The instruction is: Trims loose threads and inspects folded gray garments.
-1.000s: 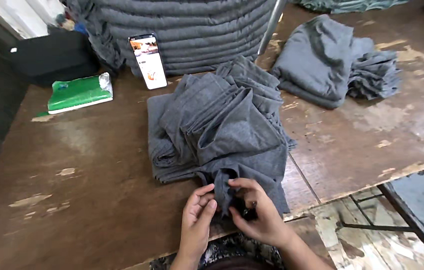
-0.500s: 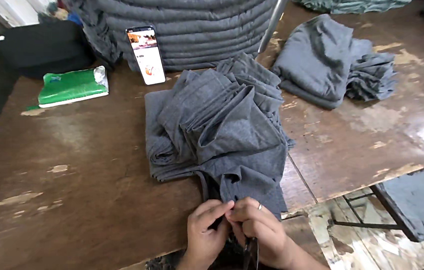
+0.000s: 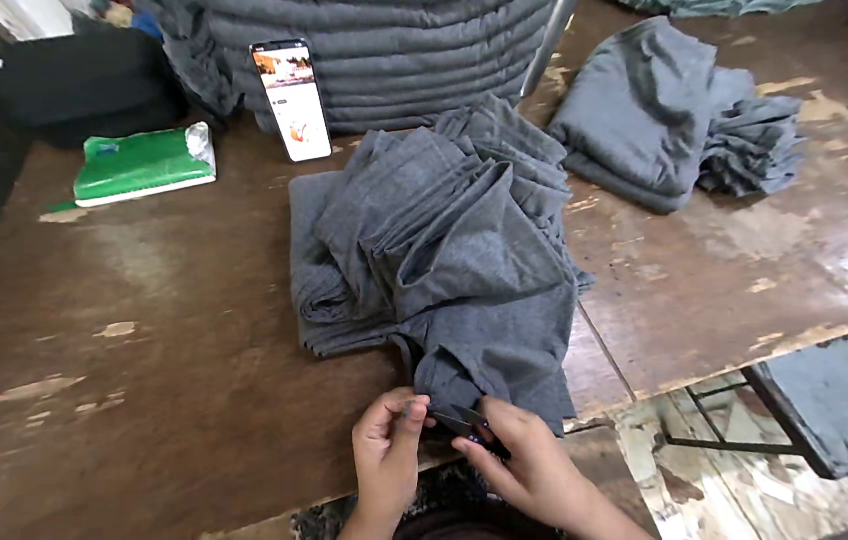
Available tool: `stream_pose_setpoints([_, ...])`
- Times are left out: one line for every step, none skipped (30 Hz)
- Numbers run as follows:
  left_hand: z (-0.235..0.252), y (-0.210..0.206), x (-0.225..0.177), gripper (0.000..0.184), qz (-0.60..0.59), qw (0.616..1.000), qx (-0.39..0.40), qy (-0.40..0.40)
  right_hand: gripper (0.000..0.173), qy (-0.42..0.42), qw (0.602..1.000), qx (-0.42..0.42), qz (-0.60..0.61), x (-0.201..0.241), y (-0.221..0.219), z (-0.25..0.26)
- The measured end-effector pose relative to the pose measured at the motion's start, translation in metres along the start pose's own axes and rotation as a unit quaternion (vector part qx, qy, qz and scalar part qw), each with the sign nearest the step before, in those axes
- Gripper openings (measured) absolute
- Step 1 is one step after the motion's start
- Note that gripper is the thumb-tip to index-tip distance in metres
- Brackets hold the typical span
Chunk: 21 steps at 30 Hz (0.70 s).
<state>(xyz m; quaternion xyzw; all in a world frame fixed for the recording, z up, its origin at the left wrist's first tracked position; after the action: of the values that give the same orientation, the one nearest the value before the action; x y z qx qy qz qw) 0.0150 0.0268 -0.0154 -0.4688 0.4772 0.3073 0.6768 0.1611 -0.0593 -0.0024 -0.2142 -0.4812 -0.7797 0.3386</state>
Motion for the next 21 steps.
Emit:
stream_pose_setpoints([0.0,0.001,0.0,0.015,-0.01,1.0,0.003,0.005,0.036,-0.001,1.0,-0.001,-0.018,0.001,0.0,0.0])
stream_pose_setpoints([0.0,0.001,0.0,0.014,-0.02,1.0,0.008,0.007,0.036,-0.003,0.999,-0.005,-0.034,0.002,0.0,0.0])
stream_pose_setpoints([0.001,0.001,0.0,0.014,-0.028,1.0,0.012,0.007,0.035,-0.004,0.999,-0.01,-0.051,0.003,0.0,0.001])
stream_pose_setpoints([0.001,0.001,0.0,0.013,-0.036,0.999,0.019,0.007,0.036,-0.004,0.998,-0.014,-0.065,0.004,-0.001,0.001])
stream_pose_setpoints([0.0,0.002,0.0,0.012,-0.045,0.999,0.028,0.004,0.036,-0.005,0.997,-0.018,-0.075,0.004,-0.002,0.002])
stream_pose_setpoints([0.0,0.002,0.0,0.012,-0.053,0.998,0.038,0.001,0.037,-0.006,0.996,-0.023,-0.083,0.005,-0.004,0.003])
stream_pose_setpoints([0.0,0.002,0.0,0.012,-0.059,0.997,0.048,-0.003,0.038,-0.006,0.996,-0.028,-0.087,0.006,-0.004,0.004])
stream_pose_setpoints([0.0,0.003,0.0,0.012,-0.063,0.996,0.056,-0.008,0.039,-0.005,0.996,-0.03,-0.088,0.007,-0.005,0.006])
stream_pose_setpoints([0.0,0.002,0.0,0.012,-0.067,0.996,0.061,-0.012,0.04,-0.003,0.996,-0.03,-0.087,0.008,-0.006,0.007])
stream_pose_setpoints([0.0,0.002,0.0,0.013,-0.069,0.995,0.064,-0.016,0.041,0.0,0.996,-0.03,-0.087,0.009,-0.008,0.009])
stream_pose_setpoints([0.0,0.002,0.0,0.013,-0.068,0.995,0.066,-0.02,0.042,0.002,0.996,-0.027,-0.089,0.01,-0.009,0.011])
stream_pose_setpoints([0.0,0.001,0.0,0.013,-0.065,0.995,0.07,-0.025,0.042,0.005,0.995,-0.025,-0.092,0.011,-0.009,0.013])
stream_pose_setpoints([0.0,0.0,-0.001,0.014,-0.06,0.995,0.072,-0.03,0.043,0.006,0.995,-0.024,-0.099,0.012,-0.01,0.014])
stream_pose_setpoints([0.0,0.0,-0.001,0.013,-0.057,0.995,0.071,-0.034,0.044,0.008,0.994,-0.023,-0.109,0.012,-0.011,0.015])
stream_pose_setpoints([0.0,0.0,-0.001,0.013,-0.056,0.995,0.07,-0.037,0.045,0.008,0.993,-0.023,-0.118,0.012,-0.012,0.016])
stream_pose_setpoints([0.0,0.0,-0.001,0.012,-0.054,0.996,0.067,-0.037,0.045,0.007,0.992,-0.021,-0.124,0.012,-0.013,0.016])
stream_pose_setpoints([0.001,0.001,-0.001,0.012,-0.055,0.996,0.065,-0.035,0.045,0.003,0.992,-0.018,-0.125,0.012,-0.013,0.017])
stream_pose_setpoints([0.001,0.001,0.0,0.012,-0.057,0.996,0.064,-0.032,0.045,-0.001,0.992,-0.016,-0.121,0.011,-0.012,0.017])
stream_pose_setpoints([0.001,0.001,0.0,0.012,-0.057,0.996,0.064,-0.03,0.046,-0.004,0.993,-0.013,-0.116,0.011,-0.011,0.017])
stream_pose_setpoints([0.001,0.001,0.0,0.012,-0.054,0.996,0.064,-0.03,0.047,-0.007,0.994,-0.01,-0.108,0.011,-0.01,0.017])
stream_pose_setpoints([0.001,0.002,0.0,0.012,-0.053,0.996,0.063,-0.03,0.047,-0.008,0.995,-0.008,-0.1,0.01,-0.009,0.016])
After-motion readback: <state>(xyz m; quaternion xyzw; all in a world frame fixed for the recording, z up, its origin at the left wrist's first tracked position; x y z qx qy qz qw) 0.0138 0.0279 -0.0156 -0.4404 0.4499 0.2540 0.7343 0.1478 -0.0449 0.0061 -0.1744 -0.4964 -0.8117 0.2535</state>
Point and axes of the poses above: each hand's wrist, its own z-axis towards the middle knuckle, its own y-axis out of the back of the hand, x = y × z, the point moved 5 cm from there along z, towards the middle knuckle, and after that the axes turned 7 degrees about y, right-handed, at the moved point
